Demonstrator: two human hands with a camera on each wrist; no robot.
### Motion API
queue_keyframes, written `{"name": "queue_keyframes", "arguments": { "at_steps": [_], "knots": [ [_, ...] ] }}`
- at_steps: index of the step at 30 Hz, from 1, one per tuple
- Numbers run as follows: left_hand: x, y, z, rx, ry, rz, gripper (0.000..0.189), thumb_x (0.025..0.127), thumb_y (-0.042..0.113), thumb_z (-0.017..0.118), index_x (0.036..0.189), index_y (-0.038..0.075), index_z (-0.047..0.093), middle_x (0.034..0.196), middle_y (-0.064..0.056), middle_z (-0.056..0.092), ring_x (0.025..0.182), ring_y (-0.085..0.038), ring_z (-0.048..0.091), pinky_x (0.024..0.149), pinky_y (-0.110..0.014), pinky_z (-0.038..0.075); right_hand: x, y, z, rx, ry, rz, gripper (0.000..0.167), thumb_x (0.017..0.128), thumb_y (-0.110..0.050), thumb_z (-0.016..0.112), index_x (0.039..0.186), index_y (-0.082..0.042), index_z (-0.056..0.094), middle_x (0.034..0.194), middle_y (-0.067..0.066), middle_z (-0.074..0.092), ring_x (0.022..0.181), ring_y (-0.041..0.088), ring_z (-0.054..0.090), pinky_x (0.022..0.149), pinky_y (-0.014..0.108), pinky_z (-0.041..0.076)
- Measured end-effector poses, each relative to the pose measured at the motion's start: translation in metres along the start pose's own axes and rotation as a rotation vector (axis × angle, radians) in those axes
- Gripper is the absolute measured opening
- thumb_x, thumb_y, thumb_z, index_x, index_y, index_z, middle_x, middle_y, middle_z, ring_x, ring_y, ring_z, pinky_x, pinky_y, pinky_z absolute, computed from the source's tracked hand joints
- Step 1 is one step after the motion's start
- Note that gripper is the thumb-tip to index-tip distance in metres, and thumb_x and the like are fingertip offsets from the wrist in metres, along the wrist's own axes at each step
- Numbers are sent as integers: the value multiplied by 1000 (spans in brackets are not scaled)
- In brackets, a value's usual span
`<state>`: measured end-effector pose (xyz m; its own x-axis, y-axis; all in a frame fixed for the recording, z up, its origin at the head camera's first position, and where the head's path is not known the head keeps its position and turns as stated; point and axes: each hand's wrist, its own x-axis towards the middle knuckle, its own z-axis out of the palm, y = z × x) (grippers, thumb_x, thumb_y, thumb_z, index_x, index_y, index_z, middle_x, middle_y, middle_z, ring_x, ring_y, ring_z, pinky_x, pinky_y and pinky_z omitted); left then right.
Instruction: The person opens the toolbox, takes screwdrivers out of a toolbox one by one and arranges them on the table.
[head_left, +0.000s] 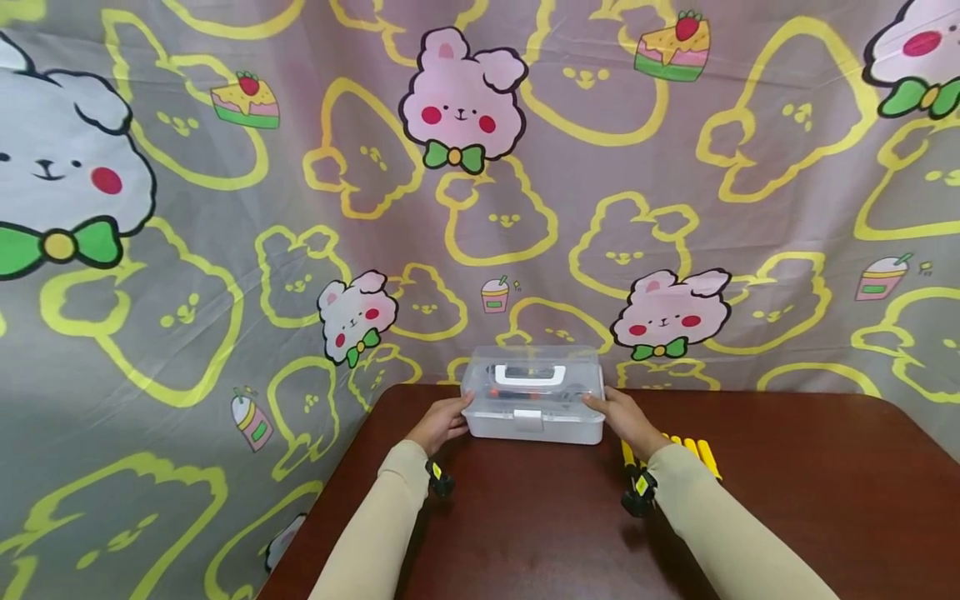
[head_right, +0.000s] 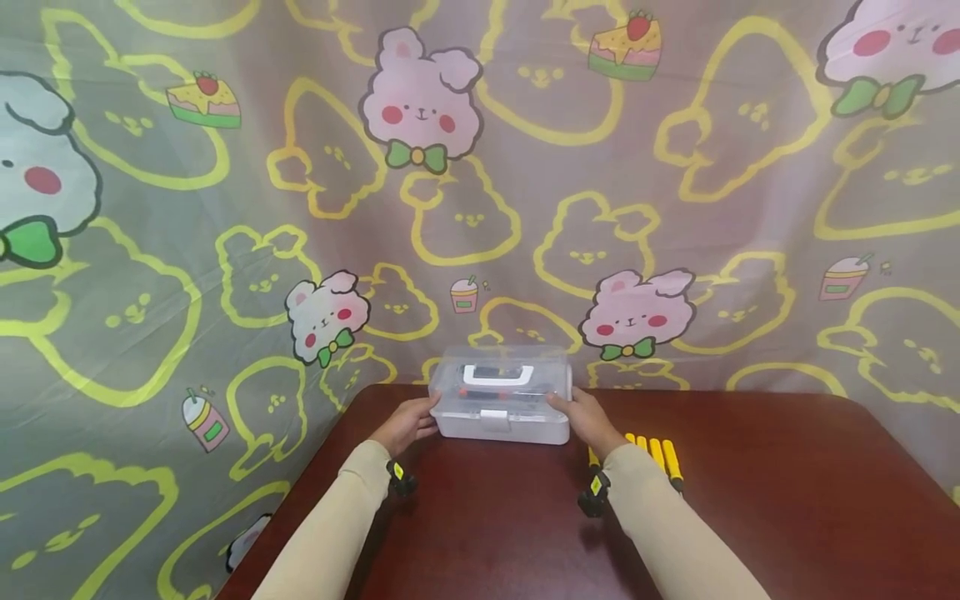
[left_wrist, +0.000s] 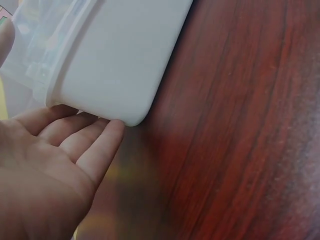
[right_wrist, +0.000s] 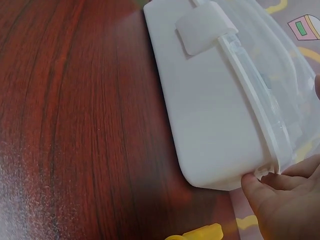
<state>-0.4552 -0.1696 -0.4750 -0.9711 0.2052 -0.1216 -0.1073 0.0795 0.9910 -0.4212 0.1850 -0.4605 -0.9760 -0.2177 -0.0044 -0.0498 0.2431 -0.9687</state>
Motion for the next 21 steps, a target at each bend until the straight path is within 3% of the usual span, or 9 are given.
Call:
{"name": "queue_keyframes", "arguments": {
  "at_steps": [5,9,13,21],
  "knots": [
    [-3,-3,-1,-24,-9,0,82,93,47,63,144,-10,34,139,-25,48,129,-38,45,102,-49,39,-4,-1,1,-2,4,10,64,102,-40,49,146,3,35,141,21,46,130,36,41,108,56,26],
    [-7,-3,0,-27,8,-5,77,95,43,61,145,-10,33,140,-27,47,128,-39,45,101,-50,39,-10,-6,-7,-52,11,-5,67,102,-34,50,148,10,27,148,27,35,135,41,34,107,55,28],
    [-17,-5,0,21,31,3,76,97,40,60,145,-12,31,141,-28,44,128,-41,44,100,-49,41,-22,-11,-20,-120,45,-17,70,101,-28,52,148,13,19,151,32,25,133,47,34,104,56,32],
    [-41,-9,-2,138,29,13,71,97,37,61,143,-10,36,142,-28,43,129,-43,44,98,-48,43,-50,-3,-49,-164,58,-22,69,101,-31,53,148,12,25,151,31,24,128,47,42,101,55,37]
  ]
}}
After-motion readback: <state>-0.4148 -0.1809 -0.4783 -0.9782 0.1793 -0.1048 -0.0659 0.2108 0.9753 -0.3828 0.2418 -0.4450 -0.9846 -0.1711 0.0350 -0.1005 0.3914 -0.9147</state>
